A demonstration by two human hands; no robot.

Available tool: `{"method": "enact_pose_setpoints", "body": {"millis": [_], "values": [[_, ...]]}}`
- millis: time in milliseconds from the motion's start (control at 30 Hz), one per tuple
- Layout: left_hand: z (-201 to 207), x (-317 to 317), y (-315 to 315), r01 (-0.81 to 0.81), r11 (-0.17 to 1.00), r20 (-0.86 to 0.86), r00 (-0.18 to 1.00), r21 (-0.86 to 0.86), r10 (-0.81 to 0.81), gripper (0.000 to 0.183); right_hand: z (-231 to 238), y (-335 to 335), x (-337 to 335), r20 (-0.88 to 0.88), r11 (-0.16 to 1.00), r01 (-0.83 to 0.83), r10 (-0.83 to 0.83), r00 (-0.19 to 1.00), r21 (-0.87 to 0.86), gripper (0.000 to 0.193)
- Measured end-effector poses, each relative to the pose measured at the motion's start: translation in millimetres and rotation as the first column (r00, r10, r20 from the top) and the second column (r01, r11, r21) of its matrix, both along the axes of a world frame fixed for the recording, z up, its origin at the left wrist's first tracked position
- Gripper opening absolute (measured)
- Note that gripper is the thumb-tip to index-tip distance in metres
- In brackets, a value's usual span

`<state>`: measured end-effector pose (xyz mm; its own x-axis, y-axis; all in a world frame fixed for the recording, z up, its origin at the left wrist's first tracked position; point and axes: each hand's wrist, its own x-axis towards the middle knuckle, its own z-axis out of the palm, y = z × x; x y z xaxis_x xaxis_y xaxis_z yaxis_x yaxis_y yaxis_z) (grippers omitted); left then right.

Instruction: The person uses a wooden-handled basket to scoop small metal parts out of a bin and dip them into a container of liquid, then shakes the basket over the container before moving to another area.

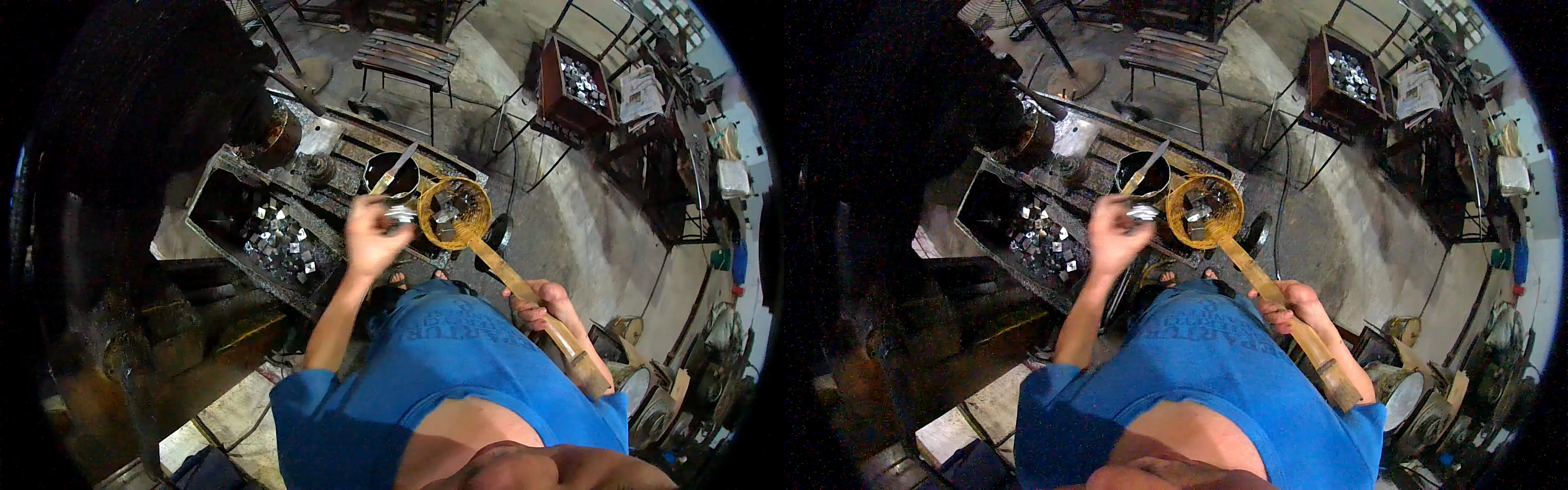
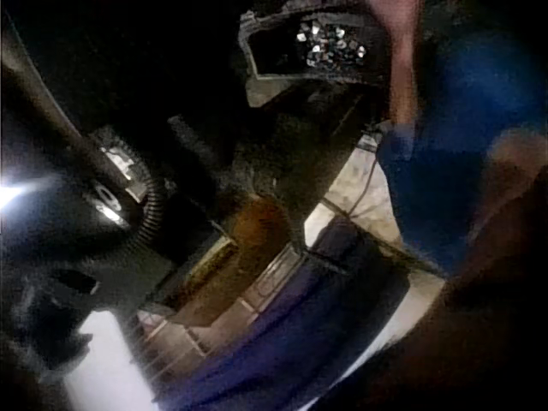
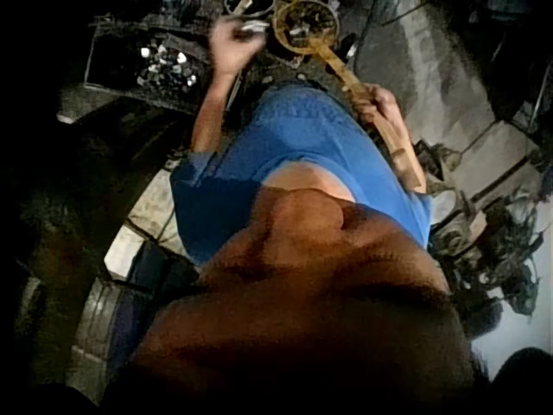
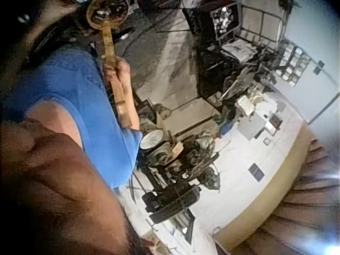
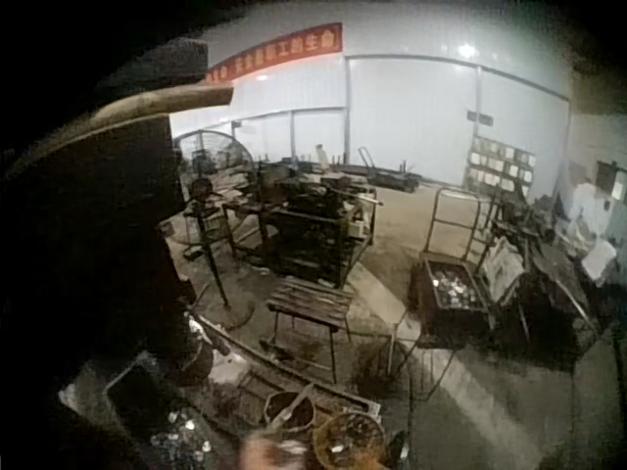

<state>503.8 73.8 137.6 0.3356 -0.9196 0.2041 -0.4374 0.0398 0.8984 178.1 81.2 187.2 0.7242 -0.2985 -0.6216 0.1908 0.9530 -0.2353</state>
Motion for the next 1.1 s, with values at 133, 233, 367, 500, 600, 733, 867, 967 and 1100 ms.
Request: {"method": "enact_pose_setpoints", "body": {"millis": [133, 233, 367, 500, 600, 733, 867, 967, 1100], "values": [[-16.8, -64.8, -43.5, 0.320, 0.947, 0.294, 0.908, -0.022, -0.300, 0.025, 3.1, 0.8, 6.2, -0.030, 1.000, -0.010, 0.009, 0.999, -0.022, 0.048], [-27.4, -77.9, -55.9, 0.385, 0.861, 0.543, 0.668, 0.334, -0.509, 0.041, 4.6, 5.7, 8.9, 0.001, 0.998, 0.046, -0.046, 0.999, -0.043, 0.049], [-2.6, -38.6, -33.9, 0.378, 0.921, 0.467, 0.801, 0.091, -0.375, 0.045, 2.7, 10.2, 6.8, -0.026, 0.994, 0.103, -0.104, 0.994, -0.036, 0.050], [8.2, 55.3, 14.4, -0.209, 0.978, 0.115, 0.971, 0.001, 0.208, 0.020, 2.0, 8.3, 6.9, -0.036, 0.995, 0.077, -0.079, 0.996, -0.067, 0.051], [-38.0, 144.1, 47.4, -0.440, 0.875, 0.373, 0.861, 0.201, 0.346, 0.023, 3.8, 5.3, 8.4, -0.026, 0.998, 0.050, -0.051, 0.998, -0.040, 0.050], [-127.0, 187.2, 80.5, -0.279, 0.759, 0.696, 0.652, 0.588, -0.299, 0.034, 1.9, 0.2, 5.6, -0.017, 0.999, 0.011, -0.012, 1.000, -0.054, 0.049], [-189.6, 188.1, 84.1, -0.216, 0.376, 0.429, 0.316, 0.901, -0.846, 0.037, 5.4, -1.5, 4.8, -0.080, 0.996, -0.034, 0.027, 0.996, -0.081, 0.053], [-199.6, 182.8, 74.4, -0.236, 0.286, 0.298, 0.017, 0.929, -0.954, 0.039, 1.7, 3.3, 2.2, -0.063, 0.997, 0.013, -0.018, 0.998, -0.079, 0.057], [-196.7, 184.4, 63.3, -0.190, 0.285, 0.280, -0.054, 0.939, -0.958, 0.031, -3.8, 5.0, 0.3, -0.043, 0.992, 0.026, -0.031, 0.999, -0.122, 0.056]]}}
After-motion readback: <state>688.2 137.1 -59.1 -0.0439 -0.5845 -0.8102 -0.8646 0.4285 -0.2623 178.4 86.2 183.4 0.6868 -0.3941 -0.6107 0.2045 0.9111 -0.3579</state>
